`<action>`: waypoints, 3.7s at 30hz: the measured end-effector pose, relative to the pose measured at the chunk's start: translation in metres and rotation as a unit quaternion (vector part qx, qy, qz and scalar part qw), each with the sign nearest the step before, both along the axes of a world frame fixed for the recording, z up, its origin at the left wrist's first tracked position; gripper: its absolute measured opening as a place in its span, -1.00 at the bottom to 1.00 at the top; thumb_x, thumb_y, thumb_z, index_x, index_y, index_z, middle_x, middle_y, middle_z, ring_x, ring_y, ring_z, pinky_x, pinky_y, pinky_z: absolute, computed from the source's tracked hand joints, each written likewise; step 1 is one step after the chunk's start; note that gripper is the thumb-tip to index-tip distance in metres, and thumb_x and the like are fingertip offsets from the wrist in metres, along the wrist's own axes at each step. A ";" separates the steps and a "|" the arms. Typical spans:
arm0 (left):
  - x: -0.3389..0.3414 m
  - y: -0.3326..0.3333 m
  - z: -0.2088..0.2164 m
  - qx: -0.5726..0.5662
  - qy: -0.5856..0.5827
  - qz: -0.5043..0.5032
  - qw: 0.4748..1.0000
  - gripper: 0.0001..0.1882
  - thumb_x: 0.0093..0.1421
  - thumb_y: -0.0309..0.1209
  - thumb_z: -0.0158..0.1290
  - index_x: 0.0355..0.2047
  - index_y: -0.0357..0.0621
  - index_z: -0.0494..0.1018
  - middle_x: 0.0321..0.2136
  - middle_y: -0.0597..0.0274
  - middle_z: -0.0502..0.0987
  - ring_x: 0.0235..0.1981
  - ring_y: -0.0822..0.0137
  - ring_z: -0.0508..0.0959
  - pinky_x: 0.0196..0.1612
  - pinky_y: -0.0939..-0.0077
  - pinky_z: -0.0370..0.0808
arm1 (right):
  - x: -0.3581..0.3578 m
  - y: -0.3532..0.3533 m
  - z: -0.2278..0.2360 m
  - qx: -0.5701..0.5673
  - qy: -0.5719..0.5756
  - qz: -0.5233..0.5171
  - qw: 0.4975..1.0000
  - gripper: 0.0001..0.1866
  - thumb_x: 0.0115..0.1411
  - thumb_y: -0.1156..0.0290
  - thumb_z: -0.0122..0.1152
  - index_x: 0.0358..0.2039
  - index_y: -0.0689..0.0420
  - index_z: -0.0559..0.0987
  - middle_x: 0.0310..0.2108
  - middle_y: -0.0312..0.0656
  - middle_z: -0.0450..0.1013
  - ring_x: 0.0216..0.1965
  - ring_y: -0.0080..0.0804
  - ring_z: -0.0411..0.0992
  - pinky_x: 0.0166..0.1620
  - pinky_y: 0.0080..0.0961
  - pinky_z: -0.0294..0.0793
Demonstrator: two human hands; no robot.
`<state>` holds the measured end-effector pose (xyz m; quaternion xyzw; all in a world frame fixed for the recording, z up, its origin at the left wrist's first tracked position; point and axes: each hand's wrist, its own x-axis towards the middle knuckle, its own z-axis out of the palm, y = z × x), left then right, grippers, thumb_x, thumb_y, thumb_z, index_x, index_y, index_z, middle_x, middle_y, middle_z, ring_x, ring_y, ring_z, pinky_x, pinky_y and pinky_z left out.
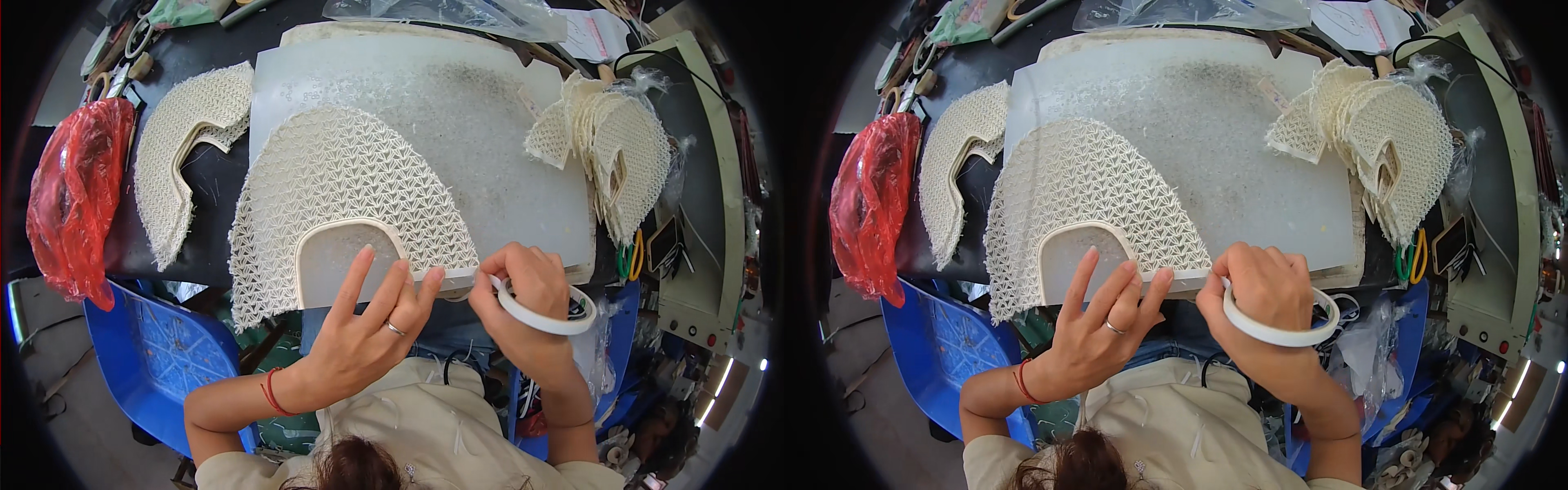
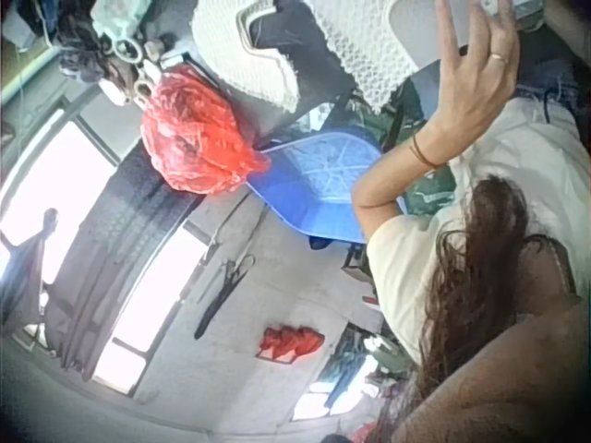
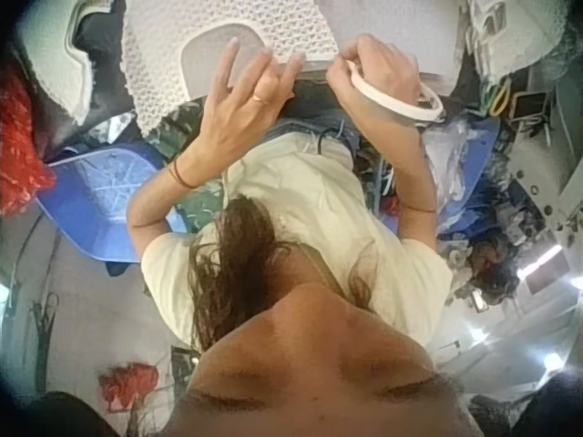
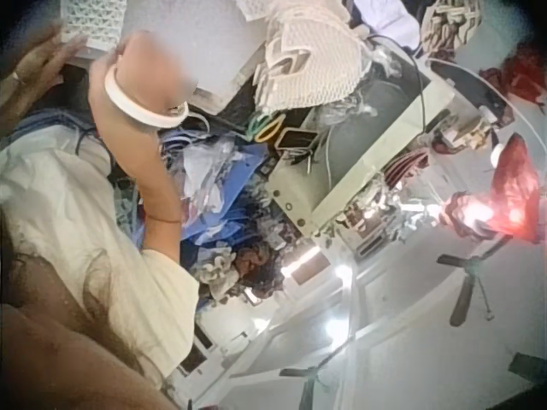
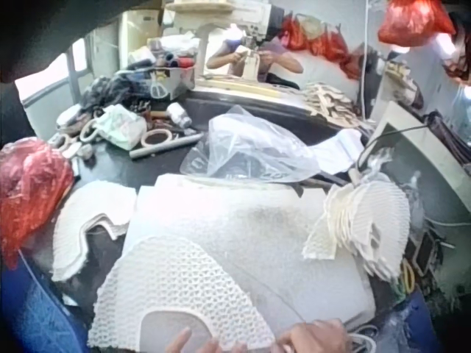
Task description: The person sits on the floor and applies white adhesive tape to the curved edges of white mesh fabric pieces. They place a mesh piece on a translucent cutting board, smooth the tape along the perimeter, and then move the finished piece to a stack on the left. The process is repeated for multiple identical mesh pieces.
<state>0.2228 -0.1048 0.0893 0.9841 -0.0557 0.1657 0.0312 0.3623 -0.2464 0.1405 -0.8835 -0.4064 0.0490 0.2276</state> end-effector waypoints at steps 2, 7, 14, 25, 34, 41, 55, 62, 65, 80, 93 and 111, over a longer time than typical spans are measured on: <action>-0.001 0.000 0.001 0.011 -0.002 0.002 1.000 -0.51 0.17 -0.33 0.10 0.14 -0.10 0.46 -0.17 0.17 0.31 0.03 0.28 0.44 0.20 -0.07 0.39 | -0.006 -0.004 -0.012 0.044 0.021 -0.056 0.997 -0.83 -0.01 0.55 0.29 -0.55 0.12 0.43 -0.63 -0.29 0.37 -0.53 -0.32 0.37 -0.26 -0.38 0.29; 0.001 -0.002 0.002 0.022 -0.025 0.002 0.999 -0.50 0.14 -0.39 0.10 0.13 -0.11 0.46 -0.20 0.19 0.35 0.03 0.29 0.44 0.21 -0.12 0.36 | -0.008 -0.019 -0.027 0.168 0.005 -0.237 0.957 -0.88 0.06 0.57 0.24 -0.50 0.18 0.44 -0.59 -0.24 0.37 -0.57 -0.46 0.30 -0.34 -0.45 0.34; 0.001 0.012 0.034 -0.200 0.073 0.017 0.977 -0.35 0.05 -0.29 0.21 0.19 -0.10 0.37 -0.04 0.09 0.37 0.15 0.10 0.38 0.30 -0.10 0.18 | 0.012 -0.058 -0.001 0.184 0.015 -0.267 0.946 -0.84 0.20 0.47 0.27 -0.25 0.24 0.52 -0.46 -0.27 0.45 -0.40 -0.58 0.37 -0.29 -0.60 0.40; 0.013 0.066 0.013 -0.097 0.071 0.169 0.978 -0.41 0.35 -0.13 -0.13 0.31 -0.10 0.19 0.37 -0.02 0.05 0.42 0.02 -0.03 0.39 -0.09 -0.24 | 0.007 -0.037 -0.003 0.218 0.068 -0.129 0.965 -0.76 0.20 0.39 0.27 -0.20 0.27 0.54 -0.42 -0.19 0.49 -0.37 -0.49 0.43 -0.26 -0.53 0.42; -0.061 0.068 0.033 -0.191 -0.032 0.120 0.974 -0.62 0.21 -0.29 0.12 0.00 -0.19 0.50 0.08 0.07 0.47 0.22 -0.08 0.36 0.27 -0.20 0.16 | 0.004 0.032 0.011 0.157 0.074 0.078 0.982 -0.73 0.23 0.59 0.06 -0.05 0.23 0.53 -0.36 -0.14 0.42 -0.39 -0.34 0.42 -0.29 -0.45 0.40; -0.075 0.045 0.008 -0.138 -0.048 0.149 0.978 -0.68 0.06 -0.28 0.24 -0.19 -0.17 0.59 0.03 0.19 0.52 0.15 0.09 0.45 0.25 -0.12 0.26 | -0.027 0.094 0.008 0.060 0.343 0.206 0.915 -0.65 0.22 0.54 0.10 0.04 0.19 0.47 -0.45 -0.08 0.47 -0.44 -0.22 0.46 -0.32 -0.36 0.43; -0.087 0.043 -0.016 -0.293 -0.106 0.132 0.941 -0.60 0.04 -0.45 0.22 -0.09 -0.18 0.41 0.15 0.07 0.44 0.22 0.14 0.40 0.28 -0.16 0.17 | -0.039 0.105 0.004 0.037 0.348 0.149 0.925 -0.80 0.17 0.51 0.18 -0.17 0.22 0.50 -0.47 -0.02 0.54 -0.43 -0.17 0.57 -0.33 -0.38 0.50; -0.086 0.029 -0.011 -0.118 0.001 0.134 0.984 -0.66 0.19 -0.38 0.06 -0.02 -0.15 0.38 0.15 0.09 0.41 0.26 0.14 0.35 0.25 -0.37 0.10 | -0.030 0.104 0.012 0.003 0.234 0.177 0.956 -0.80 0.17 0.44 0.20 -0.20 0.20 0.49 -0.53 -0.04 0.50 -0.48 -0.03 0.51 -0.39 -0.29 0.46; -0.082 0.023 -0.012 -0.133 -0.005 0.148 0.980 -0.62 0.16 -0.43 0.07 0.01 -0.14 0.38 0.13 0.10 0.42 0.26 0.16 0.35 0.25 -0.38 0.08 | 0.000 0.092 0.024 -0.025 0.310 0.143 0.940 -0.85 0.15 0.42 0.25 -0.35 0.24 0.54 -0.53 -0.05 0.50 -0.50 -0.08 0.50 -0.41 -0.32 0.44; -0.059 0.028 -0.005 -0.013 -0.019 0.158 0.987 -0.57 0.14 -0.30 0.19 0.05 -0.01 0.53 -0.06 0.19 0.28 0.06 0.24 0.40 0.21 -0.28 0.28 | -0.030 0.081 -0.014 0.035 -0.077 0.123 0.989 -0.84 -0.09 0.54 0.26 -0.53 0.07 0.43 -0.58 -0.29 0.35 -0.48 -0.31 0.37 -0.20 -0.27 0.18; -0.050 0.065 0.036 -0.304 -0.018 0.116 0.946 -0.50 0.02 -0.38 0.30 0.01 -0.15 0.51 -0.35 0.20 0.51 -0.21 0.17 0.55 0.13 0.11 0.39 | 0.039 0.071 -0.025 0.047 -0.149 0.000 0.988 -0.60 0.08 0.35 0.38 -0.13 0.22 0.45 -0.18 -0.04 0.47 -0.09 -0.05 0.42 0.07 -0.19 0.25; -0.014 0.244 -0.010 -0.101 -0.021 0.436 0.894 -0.70 0.16 -0.20 0.11 -0.26 -0.18 0.59 -0.20 -0.05 0.61 -0.01 -0.14 0.53 0.06 0.25 0.44 | 0.193 -0.144 -0.005 0.188 -0.178 -0.330 0.908 -0.60 0.29 0.30 0.23 0.02 0.25 0.40 -0.12 -0.13 0.43 -0.10 -0.38 0.41 0.03 -0.48 0.38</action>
